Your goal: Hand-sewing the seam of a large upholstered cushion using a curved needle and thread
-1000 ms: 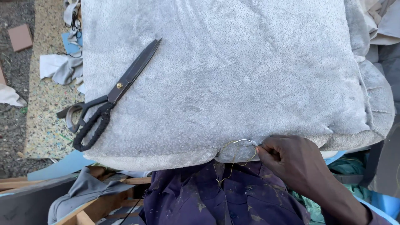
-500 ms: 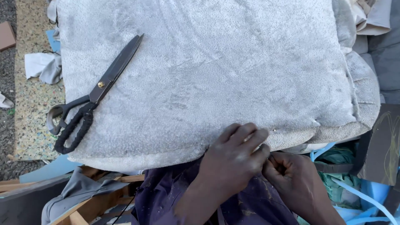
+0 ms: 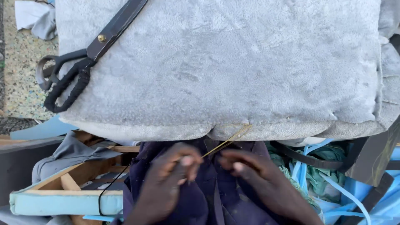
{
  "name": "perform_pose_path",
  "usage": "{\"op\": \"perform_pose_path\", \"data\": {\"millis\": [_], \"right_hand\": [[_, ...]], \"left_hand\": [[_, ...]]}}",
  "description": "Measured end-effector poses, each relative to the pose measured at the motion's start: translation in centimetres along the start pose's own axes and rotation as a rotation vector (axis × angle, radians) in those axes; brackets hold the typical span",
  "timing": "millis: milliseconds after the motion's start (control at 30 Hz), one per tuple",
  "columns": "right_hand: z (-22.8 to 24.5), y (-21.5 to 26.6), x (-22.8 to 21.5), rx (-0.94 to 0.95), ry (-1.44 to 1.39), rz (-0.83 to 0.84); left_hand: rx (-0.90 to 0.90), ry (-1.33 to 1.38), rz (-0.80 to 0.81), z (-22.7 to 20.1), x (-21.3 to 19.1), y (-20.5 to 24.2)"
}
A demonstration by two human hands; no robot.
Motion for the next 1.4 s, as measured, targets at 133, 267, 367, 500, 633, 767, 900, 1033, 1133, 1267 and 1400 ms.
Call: {"op": "perform_pose_path", "data": {"millis": [133, 267, 367, 500, 633, 767, 900, 1033, 1133, 1267, 1400], "right_hand": [[4.0, -2.0, 4.0, -0.14, -0.807, 0.208], [1.6, -1.1, 0.5, -0.27, -0.902, 0.198], [-1.3, 0.4, -1.4, -0.209, -0.828, 0.052], [-0.4, 1.6, 0.0, -0.229, -1.141, 0.088], [0.3, 2.3, 2.5, -0.204, -1.232, 0.235], [-3.9, 1.0, 1.7, -0.094, -0.877, 0.017], [-0.2, 0.6, 1.0, 0.073, -0.699, -0.268], [5.9, -0.2, 0.1, -0.042, -0.698, -0.158], [8.8, 0.1, -0.1, -0.143, -1.352, 0.173], [7.5, 1.7, -3.0, -0.134, -1.129, -0.042], [2.0, 3.5, -4.7, -0.034, -0.878, -0.098]], "left_hand": [[-0.117, 0.14, -0.415, 9.5, -10.3, 6.7], [-0.038, 0.375, -0.689, 12.5, -14.9, 9.0], [-0.021, 0.392, -0.705, 11.2, -13.1, 8.7], [-0.021, 0.278, -0.492, 8.8, -11.4, 8.7], [-0.024, 0.391, -0.456, 9.9, -13.1, 11.0], [-0.115, 0.326, -0.499, 11.2, -13.3, 12.7], [-0.141, 0.2, -0.459, 10.7, -12.8, 12.7], [-0.14, 0.043, -0.38, 9.2, -12.3, 12.0], [-0.121, -0.017, -0.429, 7.5, -11.7, 12.0], [-0.102, -0.109, -0.468, 6.0, -12.4, 12.7], [-0.214, -0.385, -0.719, 7.5, -20.0, 16.9]]}}
Point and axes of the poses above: each hand's wrist, its own y-axis away from the middle knuckle, its own x-axis out of the palm, z = x × y, the point moved 6 cm from there along -y, towards the middle knuckle, and after that the axes turned 1 degree about -z, right-handed, at the moved point
